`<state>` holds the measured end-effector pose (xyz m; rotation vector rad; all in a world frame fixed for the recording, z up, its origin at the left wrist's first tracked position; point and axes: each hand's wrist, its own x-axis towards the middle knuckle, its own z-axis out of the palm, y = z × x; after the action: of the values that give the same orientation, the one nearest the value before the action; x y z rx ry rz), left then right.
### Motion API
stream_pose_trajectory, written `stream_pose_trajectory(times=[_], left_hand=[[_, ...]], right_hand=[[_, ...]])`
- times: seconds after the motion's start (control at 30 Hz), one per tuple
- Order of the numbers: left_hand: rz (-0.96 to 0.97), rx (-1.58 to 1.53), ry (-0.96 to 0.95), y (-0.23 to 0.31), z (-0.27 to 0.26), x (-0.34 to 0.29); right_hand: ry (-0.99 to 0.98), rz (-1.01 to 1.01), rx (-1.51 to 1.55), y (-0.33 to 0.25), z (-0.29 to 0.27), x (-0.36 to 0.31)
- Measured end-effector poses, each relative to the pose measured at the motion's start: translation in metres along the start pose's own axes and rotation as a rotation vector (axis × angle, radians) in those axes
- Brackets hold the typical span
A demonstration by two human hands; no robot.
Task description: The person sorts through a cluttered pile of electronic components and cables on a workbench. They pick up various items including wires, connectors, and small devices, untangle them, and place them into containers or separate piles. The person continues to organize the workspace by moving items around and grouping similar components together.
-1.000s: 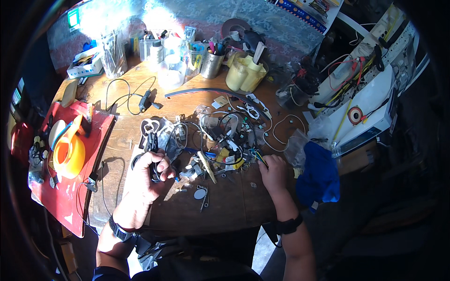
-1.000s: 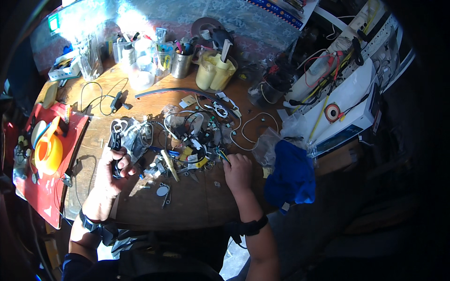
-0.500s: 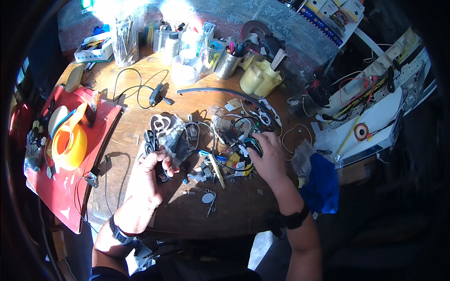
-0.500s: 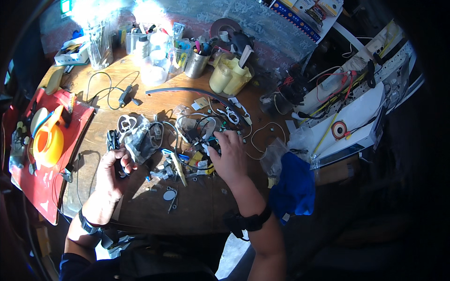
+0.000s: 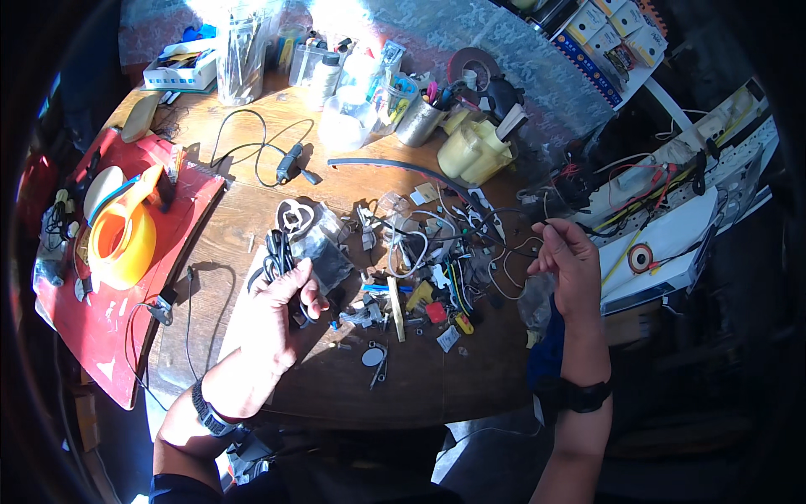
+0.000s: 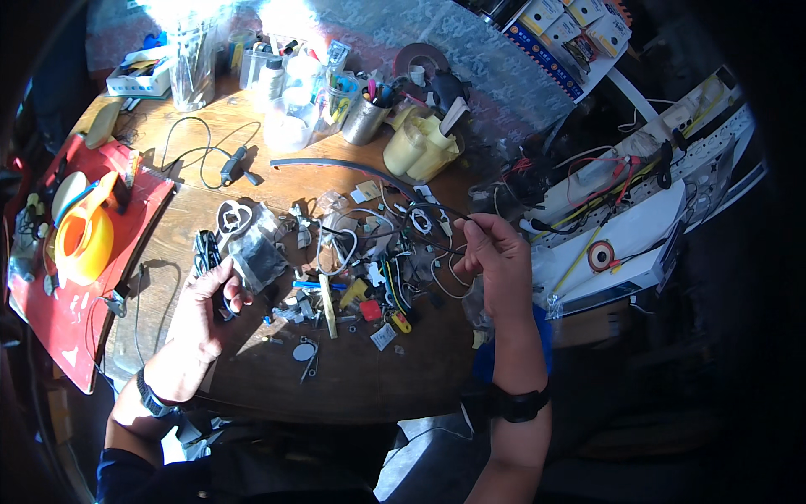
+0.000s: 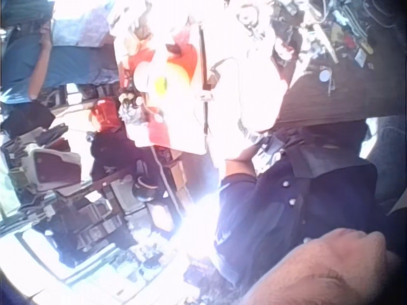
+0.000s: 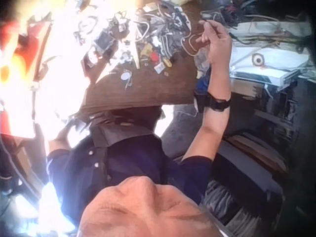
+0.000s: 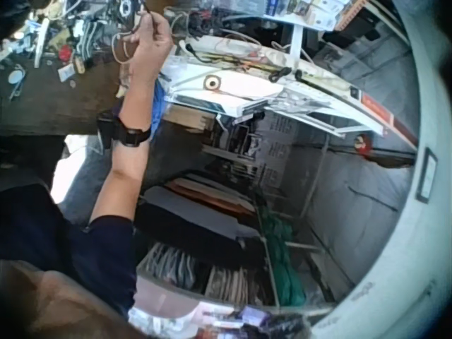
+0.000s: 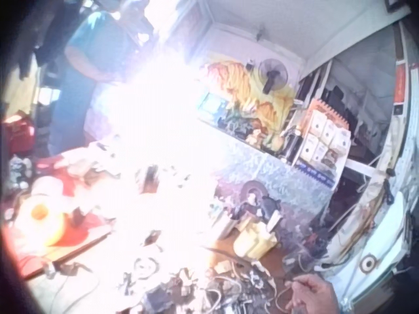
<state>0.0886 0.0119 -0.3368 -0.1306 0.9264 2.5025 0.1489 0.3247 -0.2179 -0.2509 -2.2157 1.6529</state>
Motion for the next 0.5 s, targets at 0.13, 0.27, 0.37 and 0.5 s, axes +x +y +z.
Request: stream_pose_trajectory(times=[0.13, 0.27, 0.37, 0.5], left_hand=[[-0.025, -0.049, -0.004, -0.001, -0.001, 0.001], [-0.051, -0.103, -0.010, -0.002, 0.001, 0.001], [-0.074, -0.130, 0.007, -0.003, 0.004, 0.000], [-0.078, -0.129, 0.005, -0.002, 0.004, 0.001]], right_hand=[[0.095, -0.117, 0.031, -0.036, -0.006, -0.004], [0.113, -0.335, -0.019, -0.059, -0.009, -0.007], [-0.104, -0.212, -0.636, -0.059, 0.004, -0.006], [-0.011, -0.389, -0.546, -0.078, 0.006, -0.009]])
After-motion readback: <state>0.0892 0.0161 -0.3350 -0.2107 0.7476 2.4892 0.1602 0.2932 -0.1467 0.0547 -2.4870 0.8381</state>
